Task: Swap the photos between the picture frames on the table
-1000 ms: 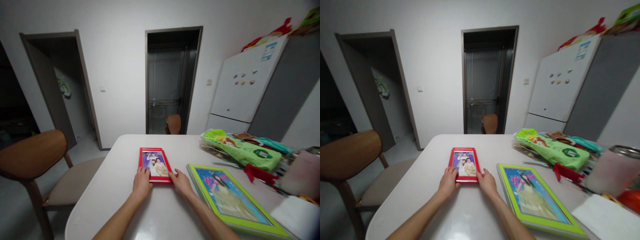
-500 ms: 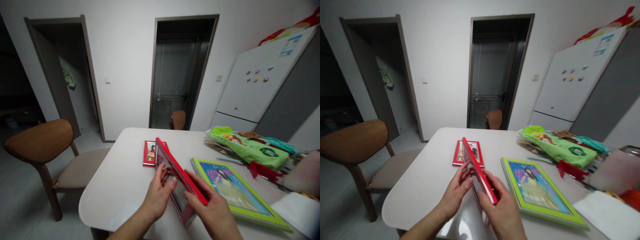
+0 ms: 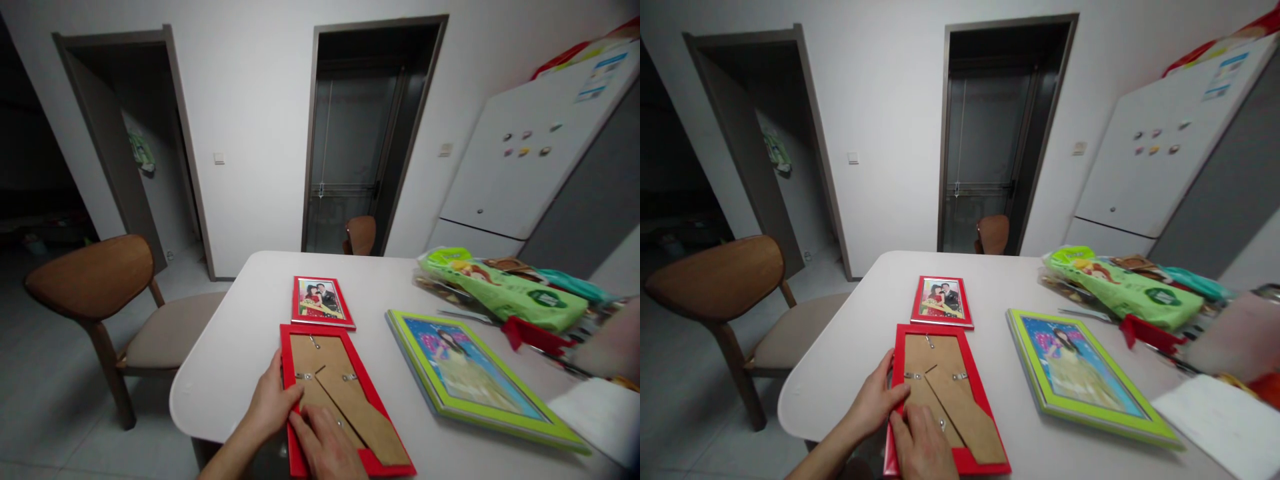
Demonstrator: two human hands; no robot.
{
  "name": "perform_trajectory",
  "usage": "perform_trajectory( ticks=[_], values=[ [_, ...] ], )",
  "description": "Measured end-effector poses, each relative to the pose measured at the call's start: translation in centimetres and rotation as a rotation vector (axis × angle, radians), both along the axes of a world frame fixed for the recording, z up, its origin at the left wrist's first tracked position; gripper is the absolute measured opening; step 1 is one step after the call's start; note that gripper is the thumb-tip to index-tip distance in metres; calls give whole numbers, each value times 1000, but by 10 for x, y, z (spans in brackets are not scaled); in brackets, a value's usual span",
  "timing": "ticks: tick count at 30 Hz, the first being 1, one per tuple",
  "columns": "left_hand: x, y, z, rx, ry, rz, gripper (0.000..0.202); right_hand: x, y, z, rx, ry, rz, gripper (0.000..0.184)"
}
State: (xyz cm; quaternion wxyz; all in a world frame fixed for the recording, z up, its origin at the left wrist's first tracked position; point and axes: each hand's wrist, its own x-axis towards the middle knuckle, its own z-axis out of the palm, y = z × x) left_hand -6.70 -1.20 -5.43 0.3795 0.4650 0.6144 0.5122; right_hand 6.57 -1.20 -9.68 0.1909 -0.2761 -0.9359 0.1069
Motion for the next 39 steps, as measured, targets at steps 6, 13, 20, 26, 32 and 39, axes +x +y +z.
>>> perform_trajectory(
  ticks=[6, 13, 20, 26, 32, 39],
  values=[
    [-3, 1, -8, -23, 501, 34, 58, 2, 0, 19, -136, -28, 43, 56],
    [0, -4, -15, -2, 611, 53, 55, 53, 66, 47, -98, 69, -281, 32],
    [3, -3, -18, 0, 669, 41, 54, 60, 104, 33, -68, -5, -354, 25],
    [6, -3, -19, 1, 699, 70, 51, 45, 90, 39, -32, 39, -334, 25],
    [8, -4, -25, 16, 717, 85, 50, -4, 70, 47, -94, 13, -148, 21],
    [7, -4, -27, 2, 735, 79, 52, -17, 80, 42, -63, 7, -217, 22]
  ],
)
